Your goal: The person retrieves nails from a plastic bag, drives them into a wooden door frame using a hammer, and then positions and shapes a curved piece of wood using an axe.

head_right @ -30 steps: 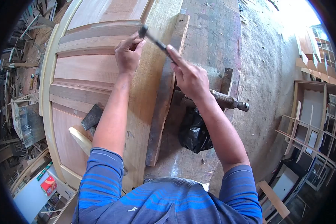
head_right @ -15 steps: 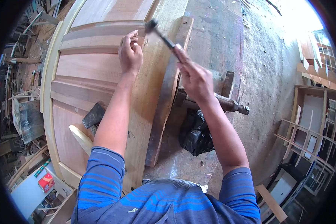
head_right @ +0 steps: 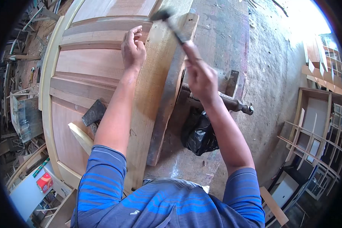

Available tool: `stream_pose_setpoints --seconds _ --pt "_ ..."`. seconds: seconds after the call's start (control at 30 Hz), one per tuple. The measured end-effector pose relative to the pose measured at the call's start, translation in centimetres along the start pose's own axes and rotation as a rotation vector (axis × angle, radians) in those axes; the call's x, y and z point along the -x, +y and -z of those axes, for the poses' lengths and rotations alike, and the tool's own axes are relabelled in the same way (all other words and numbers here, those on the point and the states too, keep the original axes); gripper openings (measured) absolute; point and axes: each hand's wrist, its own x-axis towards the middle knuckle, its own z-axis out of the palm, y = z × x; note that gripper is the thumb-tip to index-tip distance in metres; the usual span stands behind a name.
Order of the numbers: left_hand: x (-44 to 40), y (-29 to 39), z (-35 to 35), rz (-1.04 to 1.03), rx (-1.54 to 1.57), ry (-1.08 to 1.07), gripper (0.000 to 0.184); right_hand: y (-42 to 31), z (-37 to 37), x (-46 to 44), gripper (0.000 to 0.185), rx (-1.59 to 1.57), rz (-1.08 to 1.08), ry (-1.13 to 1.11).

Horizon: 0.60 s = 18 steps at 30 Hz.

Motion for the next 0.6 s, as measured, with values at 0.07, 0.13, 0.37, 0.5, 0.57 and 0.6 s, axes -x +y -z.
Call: stream_pose_setpoints --seconds 0.07,0.13,0.37,0.5,0.57,0.6 --pt "-0.4 0.1 0.0 0.020 -0.011 -0.006 0.049 1.1 -0.5 0.1 0.063 0.205 -0.122 -0.258" --pt "-0.7 0.1 0.0 -0.012 -0.007 0.005 0.049 -0.5 1.2 -1.4 0.060 0.275 -0.081 -0.277" --pt "0.1 0.1 0.0 0.008 0.004 0.000 0.050 0.7 -0.3 0.3 0.056 0.119 -0.014 -0.119" --pt "-0.6 -0.2 -0.2 0.018 -0.008 0.002 0.051 -1.7 1.6 -2.3 0.056 0.307 -0.077 -0.286" --pt "0.0 -0.6 -0.2 0.027 -0.004 0.013 0.051 -1.8 1.4 -1.5 0.057 0.089 0.078 -0.035" --pt "-0.1 -0.8 -0.3 0.026 0.012 0.013 0.051 -1.9 1.1 -1.3 0.057 -0.006 0.174 0.089"
